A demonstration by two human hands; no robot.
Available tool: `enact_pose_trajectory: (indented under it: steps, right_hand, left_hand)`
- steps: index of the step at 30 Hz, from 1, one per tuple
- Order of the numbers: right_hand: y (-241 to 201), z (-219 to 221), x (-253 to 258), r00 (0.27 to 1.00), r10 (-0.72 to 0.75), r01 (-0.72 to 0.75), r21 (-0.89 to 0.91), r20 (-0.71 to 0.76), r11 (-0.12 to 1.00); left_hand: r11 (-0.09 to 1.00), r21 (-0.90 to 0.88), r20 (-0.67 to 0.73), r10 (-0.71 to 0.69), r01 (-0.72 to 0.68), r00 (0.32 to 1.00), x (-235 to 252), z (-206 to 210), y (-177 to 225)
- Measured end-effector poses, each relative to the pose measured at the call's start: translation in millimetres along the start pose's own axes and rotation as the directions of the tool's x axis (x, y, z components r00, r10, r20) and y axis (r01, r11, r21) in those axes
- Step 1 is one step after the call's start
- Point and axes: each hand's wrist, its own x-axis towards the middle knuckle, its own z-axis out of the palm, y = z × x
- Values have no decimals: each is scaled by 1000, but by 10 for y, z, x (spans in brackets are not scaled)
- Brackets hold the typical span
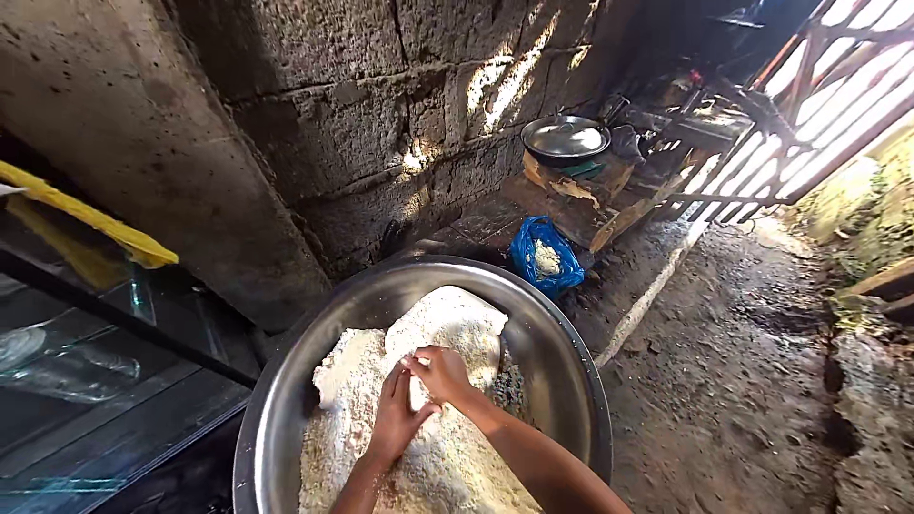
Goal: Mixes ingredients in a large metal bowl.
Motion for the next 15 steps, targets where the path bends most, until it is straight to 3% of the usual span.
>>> enact_pose_trajectory:
  steps: [2, 4, 5, 7, 9, 11, 15]
  right_hand:
    - [98, -14, -58, 995, 98, -96, 74, -28, 993]
    - [208, -41, -112, 976, 212, -191, 281, -45, 941]
    - [254, -54, -143, 963, 269, -233, 447, -17, 864]
    - [326, -165, -194, 936, 315, -323, 739, 157, 592]
    - [459, -323, -278, 933, 221, -353, 838, 283, 415]
    - [571, -446, -405, 944, 128, -327, 814, 304, 480]
    - [564, -398, -529, 947, 250, -315, 721, 200, 617]
  left_hand:
    - [997, 31, 15, 71, -72, 997, 38, 12, 23]
    - [998, -5, 30, 67, -67, 997, 68, 41, 83]
    - [998, -16, 12, 61, -61, 998, 55, 55, 103]
    - [997, 6, -58, 75, -74, 996, 39, 81, 115]
    - [993, 54, -114, 110, -105, 987, 66, 84, 104]
    - [992, 79, -151, 112, -101, 982, 90, 67, 104]
    - [996, 90, -207, 47, -29, 977, 136, -11, 195]
